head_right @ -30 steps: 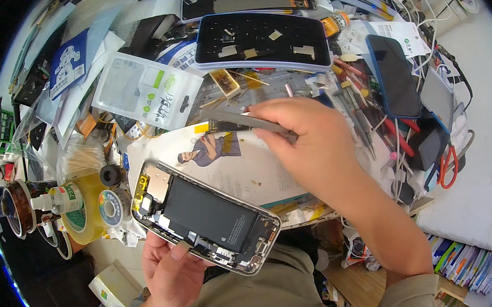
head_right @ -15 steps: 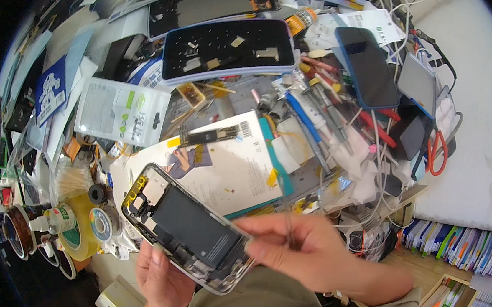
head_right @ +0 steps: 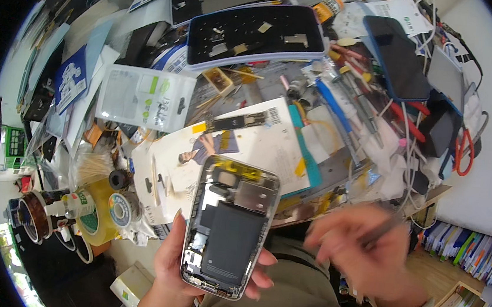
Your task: The person disassembles a smartphone using tweezers and a screwdriver, removes the battery and other internal components, and places them on the workbench. The person then applies a liquid from a bottle to the phone's interior and continues to manipulate internal parts.
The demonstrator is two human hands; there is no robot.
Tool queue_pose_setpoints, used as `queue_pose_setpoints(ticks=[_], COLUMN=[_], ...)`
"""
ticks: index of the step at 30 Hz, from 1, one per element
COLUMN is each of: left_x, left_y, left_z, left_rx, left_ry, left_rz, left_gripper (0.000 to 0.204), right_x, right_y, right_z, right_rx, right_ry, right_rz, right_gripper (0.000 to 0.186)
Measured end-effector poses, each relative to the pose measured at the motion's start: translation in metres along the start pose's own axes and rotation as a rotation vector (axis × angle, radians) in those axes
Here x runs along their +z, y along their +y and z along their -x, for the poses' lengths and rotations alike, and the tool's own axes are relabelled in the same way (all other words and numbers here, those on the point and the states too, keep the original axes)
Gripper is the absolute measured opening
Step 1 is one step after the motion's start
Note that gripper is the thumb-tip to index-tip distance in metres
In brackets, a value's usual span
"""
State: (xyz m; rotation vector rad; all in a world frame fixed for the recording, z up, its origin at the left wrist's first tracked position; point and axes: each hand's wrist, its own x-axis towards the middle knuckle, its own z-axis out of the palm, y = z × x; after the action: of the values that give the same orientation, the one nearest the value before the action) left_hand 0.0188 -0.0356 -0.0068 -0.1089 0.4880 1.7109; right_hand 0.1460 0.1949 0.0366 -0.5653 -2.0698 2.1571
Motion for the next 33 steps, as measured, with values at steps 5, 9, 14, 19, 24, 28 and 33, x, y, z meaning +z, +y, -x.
queue_pose_setpoints(ticks=[5,9,14,19,24,28,33], left_x=[-0.016,-0.013,0.004,0.012,0.001,-0.014,-0.03], left_y=[0.004,0.008,0.016,0.0,0.005,0.012,0.011], left_z=[0.0,0.005,0.012,0.007,0.009,0.011,0.012], left_rx=[-0.136,-0.114,0.18,0.528,0.458,0.492,0.483], left_ry=[-0.247,-0.17,0.14,0.365,0.421,0.276,0.203], left_rz=[0.151,0.116,-0.326,-0.381,-0.401,-0.354,-0.351], left_gripper=[0.116,0.122,0.101,0.107,0.105,0.096,0.101], right_x=[-0.002,-0.002,-0.003,0.0,0.001,0.001,0.003], right_y=[-0.002,0.006,0.012,0.012,0.009,0.005,-0.003], right_z=[-0.021,-0.027,-0.022,-0.017,-0.02,-0.023,-0.028], right_rx=[0.225,0.289,0.301,0.309,0.406,0.455,0.499], right_ry=[-0.011,-0.02,0.044,0.033,0.059,-0.01,-0.022], right_rz=[-0.248,-0.242,-0.303,-0.281,-0.239,-0.266,-0.387], right_gripper=[0.035,0.03,0.037,0.04,0.041,0.043,0.05])
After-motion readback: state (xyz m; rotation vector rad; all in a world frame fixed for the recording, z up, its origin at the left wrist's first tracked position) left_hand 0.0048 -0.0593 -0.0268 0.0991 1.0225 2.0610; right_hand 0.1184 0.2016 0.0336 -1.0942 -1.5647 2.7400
